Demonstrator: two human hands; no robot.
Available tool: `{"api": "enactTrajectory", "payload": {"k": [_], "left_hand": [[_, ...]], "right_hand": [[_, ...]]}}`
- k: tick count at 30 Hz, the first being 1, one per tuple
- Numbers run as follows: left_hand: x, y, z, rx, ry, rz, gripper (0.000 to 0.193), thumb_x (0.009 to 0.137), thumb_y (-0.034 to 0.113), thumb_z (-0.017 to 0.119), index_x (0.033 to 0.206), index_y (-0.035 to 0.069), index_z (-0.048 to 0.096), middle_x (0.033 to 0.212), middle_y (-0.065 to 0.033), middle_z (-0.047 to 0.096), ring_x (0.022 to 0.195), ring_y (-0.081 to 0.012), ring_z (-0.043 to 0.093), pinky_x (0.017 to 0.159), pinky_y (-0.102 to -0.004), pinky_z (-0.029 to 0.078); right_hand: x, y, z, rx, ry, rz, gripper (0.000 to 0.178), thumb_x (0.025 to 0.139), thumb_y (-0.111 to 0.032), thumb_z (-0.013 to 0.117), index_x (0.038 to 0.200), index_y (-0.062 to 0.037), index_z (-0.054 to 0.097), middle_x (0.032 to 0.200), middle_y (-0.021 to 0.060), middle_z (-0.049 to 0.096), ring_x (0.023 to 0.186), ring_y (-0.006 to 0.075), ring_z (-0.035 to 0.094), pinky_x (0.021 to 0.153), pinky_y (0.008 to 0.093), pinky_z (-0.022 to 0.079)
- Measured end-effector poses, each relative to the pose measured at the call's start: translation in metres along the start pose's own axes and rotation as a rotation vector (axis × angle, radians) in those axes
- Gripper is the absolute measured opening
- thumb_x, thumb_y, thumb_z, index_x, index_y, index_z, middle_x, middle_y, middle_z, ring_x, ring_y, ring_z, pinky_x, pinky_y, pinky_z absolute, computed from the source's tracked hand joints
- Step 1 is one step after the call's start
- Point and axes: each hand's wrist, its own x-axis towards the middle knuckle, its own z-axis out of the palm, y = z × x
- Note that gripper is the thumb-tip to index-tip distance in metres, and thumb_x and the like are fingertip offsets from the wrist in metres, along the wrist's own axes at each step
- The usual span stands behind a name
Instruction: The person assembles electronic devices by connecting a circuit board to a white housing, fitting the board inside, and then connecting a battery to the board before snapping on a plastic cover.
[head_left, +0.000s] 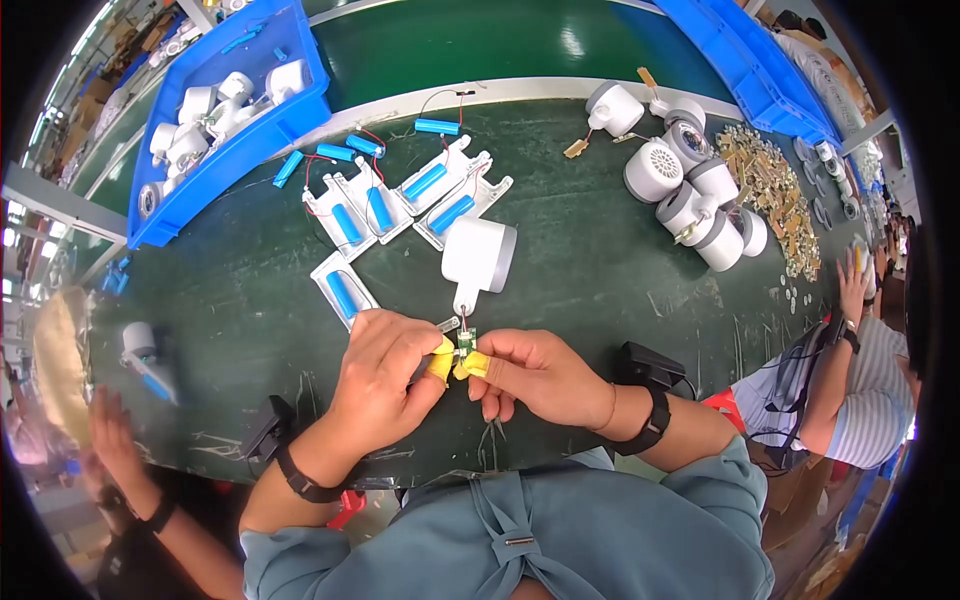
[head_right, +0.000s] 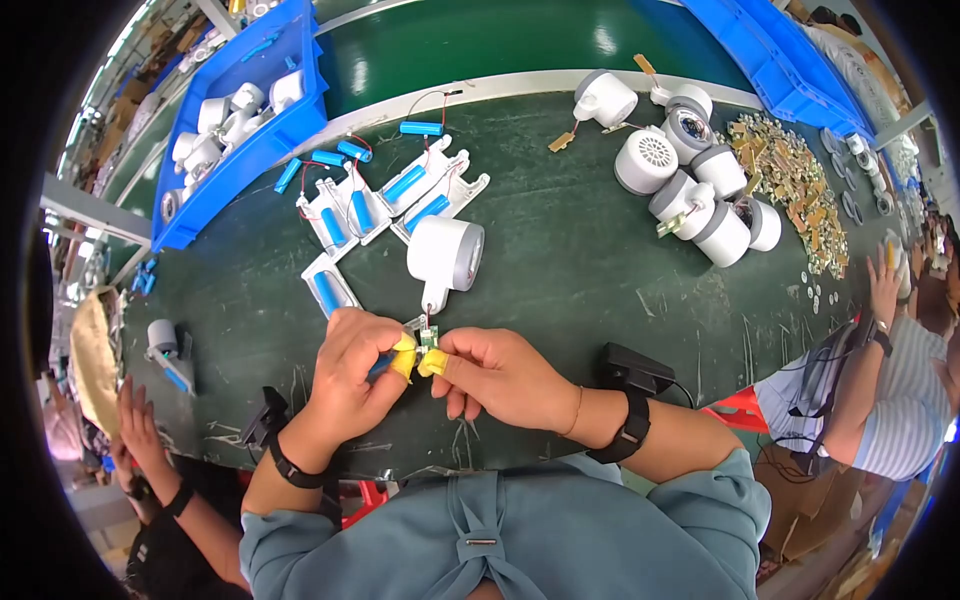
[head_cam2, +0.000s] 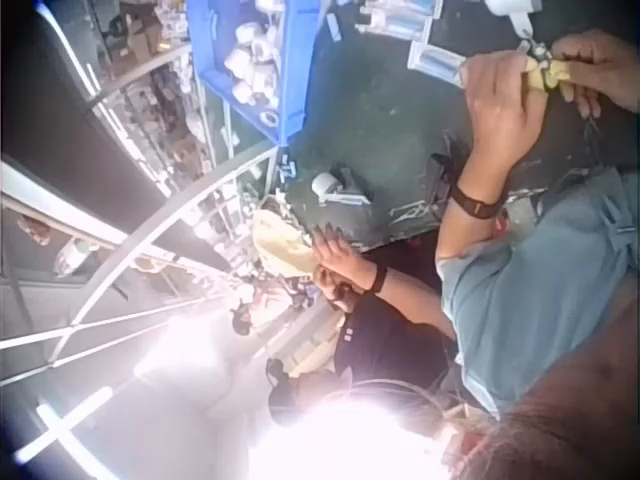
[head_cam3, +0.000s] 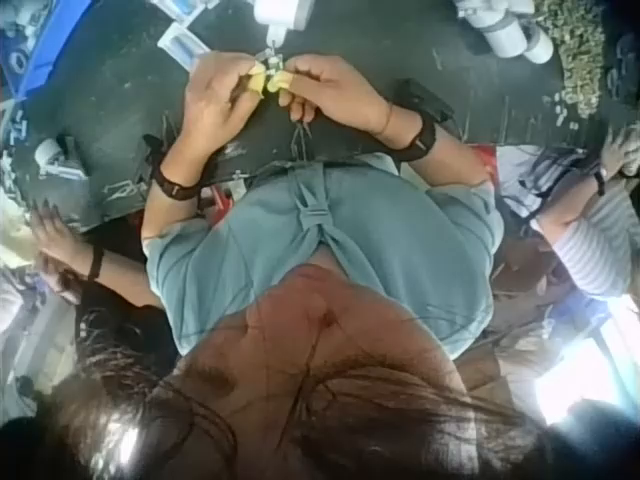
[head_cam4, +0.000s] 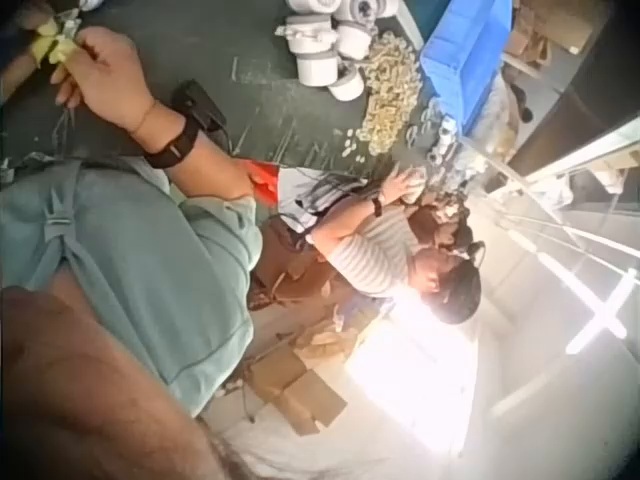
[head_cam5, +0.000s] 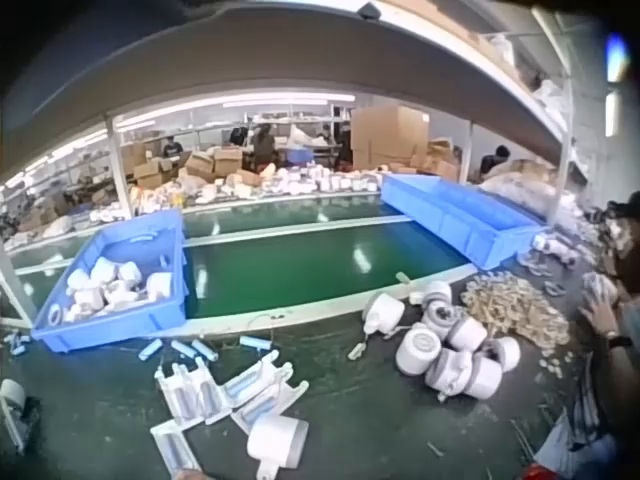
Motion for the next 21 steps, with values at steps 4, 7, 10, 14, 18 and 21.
{"api": "enactTrajectory", "payload": {"k": [4, 7, 10, 14, 18, 21], "left_hand": [[0.001, 0.0, 0.002, 0.039, 0.05, 0.026, 0.038, 0.061, -0.003, 0.071, 0.096, 0.003, 0.058, 0.091, -0.0095, 0.065, 0.077, -0.0281, 0.06, 0.076, -0.0395, 0.042], [0.001, 0.001, 0.001, 0.093, 0.064, 0.051, 0.038, 0.06, -0.003, 0.071, 0.095, 0.003, 0.058, 0.09, -0.0092, 0.065, 0.076, -0.027, 0.06, 0.076, -0.0391, 0.042], [0.003, 0.002, 0.0, 0.123, 0.054, 0.088, 0.038, 0.059, -0.003, 0.071, 0.095, 0.003, 0.059, 0.09, -0.0088, 0.066, 0.075, -0.0258, 0.06, 0.076, -0.0389, 0.042], [0.004, 0.005, -0.002, 0.124, 0.038, 0.108, 0.036, 0.062, -0.004, 0.071, 0.094, 0.004, 0.057, 0.091, -0.0098, 0.066, 0.073, -0.0273, 0.059, 0.073, -0.0401, 0.042], [0.0, 0.003, 0.002, 0.121, 0.031, 0.047, 0.034, 0.067, -0.005, 0.071, 0.098, 0.003, 0.059, 0.091, -0.0104, 0.067, 0.072, -0.0273, 0.059, 0.072, -0.038, 0.045], [-0.007, 0.0, 0.004, 0.032, 0.045, -0.073, 0.031, 0.071, -0.005, 0.07, 0.101, 0.001, 0.062, 0.093, -0.0113, 0.068, 0.074, -0.0278, 0.06, 0.071, -0.036, 0.048]], "right_hand": [[0.002, 0.001, 0.004, 0.014, 0.004, -0.006, 0.017, 0.101, -0.013, 0.046, 0.101, -0.0017, 0.058, 0.087, 0.0036, 0.065, 0.068, 0.008, 0.063, 0.058, 0.0215, 0.051], [0.004, -0.001, 0.005, 0.051, 0.002, 0.001, 0.017, 0.101, -0.013, 0.046, 0.1, -0.0018, 0.058, 0.087, 0.0037, 0.066, 0.067, 0.0079, 0.063, 0.057, 0.0213, 0.051], [0.005, 0.0, 0.006, 0.036, 0.007, -0.003, 0.017, 0.101, -0.012, 0.045, 0.099, -0.0016, 0.059, 0.087, 0.0039, 0.066, 0.067, 0.0079, 0.063, 0.057, 0.0212, 0.051], [0.004, 0.001, 0.008, 0.016, 0.02, -0.015, 0.016, 0.101, -0.011, 0.046, 0.098, -0.0011, 0.059, 0.087, 0.0043, 0.066, 0.067, 0.0082, 0.064, 0.056, 0.0215, 0.051], [0.005, 0.004, 0.014, -0.068, 0.108, -0.09, 0.014, 0.099, -0.008, 0.048, 0.095, -0.0001, 0.059, 0.084, 0.0053, 0.067, 0.066, 0.0087, 0.064, 0.055, 0.0223, 0.051], [0.004, 0.006, 0.019, -0.144, 0.202, -0.171, 0.012, 0.097, -0.008, 0.051, 0.094, 0.0011, 0.059, 0.079, 0.0061, 0.067, 0.066, 0.0088, 0.065, 0.055, 0.0237, 0.051]]}}
